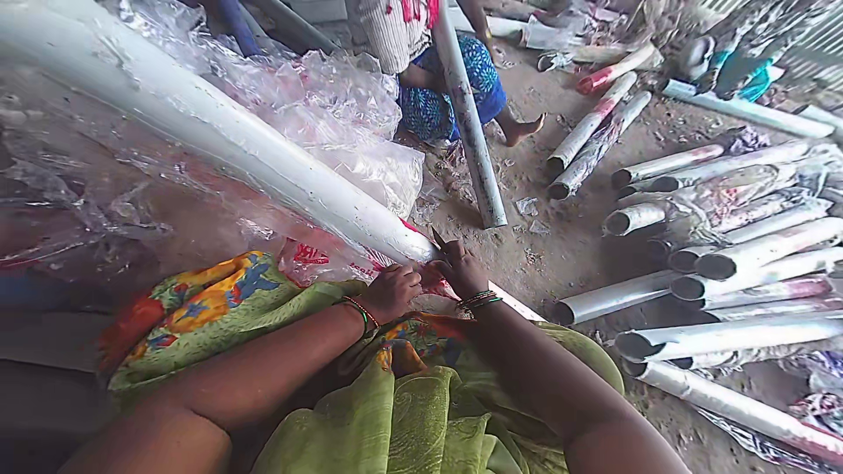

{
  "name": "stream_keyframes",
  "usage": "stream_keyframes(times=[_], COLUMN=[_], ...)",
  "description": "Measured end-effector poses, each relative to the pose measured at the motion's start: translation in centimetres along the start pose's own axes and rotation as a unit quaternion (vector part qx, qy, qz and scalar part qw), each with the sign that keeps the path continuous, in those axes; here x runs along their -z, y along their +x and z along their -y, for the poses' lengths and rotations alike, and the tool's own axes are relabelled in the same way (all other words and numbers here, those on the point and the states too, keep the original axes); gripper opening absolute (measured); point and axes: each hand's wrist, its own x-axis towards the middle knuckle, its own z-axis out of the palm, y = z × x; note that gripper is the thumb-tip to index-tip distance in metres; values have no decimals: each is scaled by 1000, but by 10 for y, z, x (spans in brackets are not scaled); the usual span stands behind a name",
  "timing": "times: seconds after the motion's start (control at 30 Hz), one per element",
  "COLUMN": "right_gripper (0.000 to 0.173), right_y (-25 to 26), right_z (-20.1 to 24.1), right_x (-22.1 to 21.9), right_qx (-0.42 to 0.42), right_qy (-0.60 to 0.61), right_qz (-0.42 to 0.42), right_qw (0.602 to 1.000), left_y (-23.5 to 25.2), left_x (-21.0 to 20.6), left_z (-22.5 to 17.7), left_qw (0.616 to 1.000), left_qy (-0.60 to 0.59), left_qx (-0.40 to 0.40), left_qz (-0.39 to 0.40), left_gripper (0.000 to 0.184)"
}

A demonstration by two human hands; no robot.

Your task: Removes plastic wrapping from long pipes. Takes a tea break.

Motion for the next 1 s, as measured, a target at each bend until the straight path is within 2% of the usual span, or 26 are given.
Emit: stream_keyframes(times=[0.1, 0.27, 0.33, 0.4, 0.53, 0.63, 0.77, 0.83, 0.9, 1.0], right_gripper=[53, 58, 61, 61, 57, 54, 50, 49, 50, 52], right_y=[-1, 6, 9, 12, 18, 29, 35, 42, 49, 56], right_z=[2, 5, 5, 3, 3, -4, -2, -2, 0, 5], right_x=[0, 5, 9, 11, 17, 18, 22, 25, 29, 37], right_qx=[-8, -2, -9, -5, -12, 8, 3, -2, -7, -10], right_qy=[-1, -14, -14, -6, 13, 30, 37, 32, 12, -40], right_qz=[11, 24, 33, 30, 50, 48, 64, 75, 97, 130], right_qw=[1000, 1000, 999, 1000, 999, 998, 997, 997, 995, 991], left_y=[-1, 1, 0, -7, -21, -25, -47, -60, -67, -71], left_x=[11, 23, 28, 30, 45, 84, 149, 171, 170, 154], left_z=[-7, -16, -18, -16, -3, 28, 77, 93, 112, 127], left_qw=[997, 990, 989, 994, 986, 934, 832, 765, 700, 643], left_qy=[-8, 13, 9, -22, -40, 15, -13, -68, -92, -118], left_qx=[27, 83, 89, 73, 20, 52, 202, 274, 326, 417], left_qz=[72, 113, 115, 72, -162, -353, -516, -579, -629, -631], left_gripper=[24, 26, 33, 38, 32, 26, 31, 41, 58, 94])
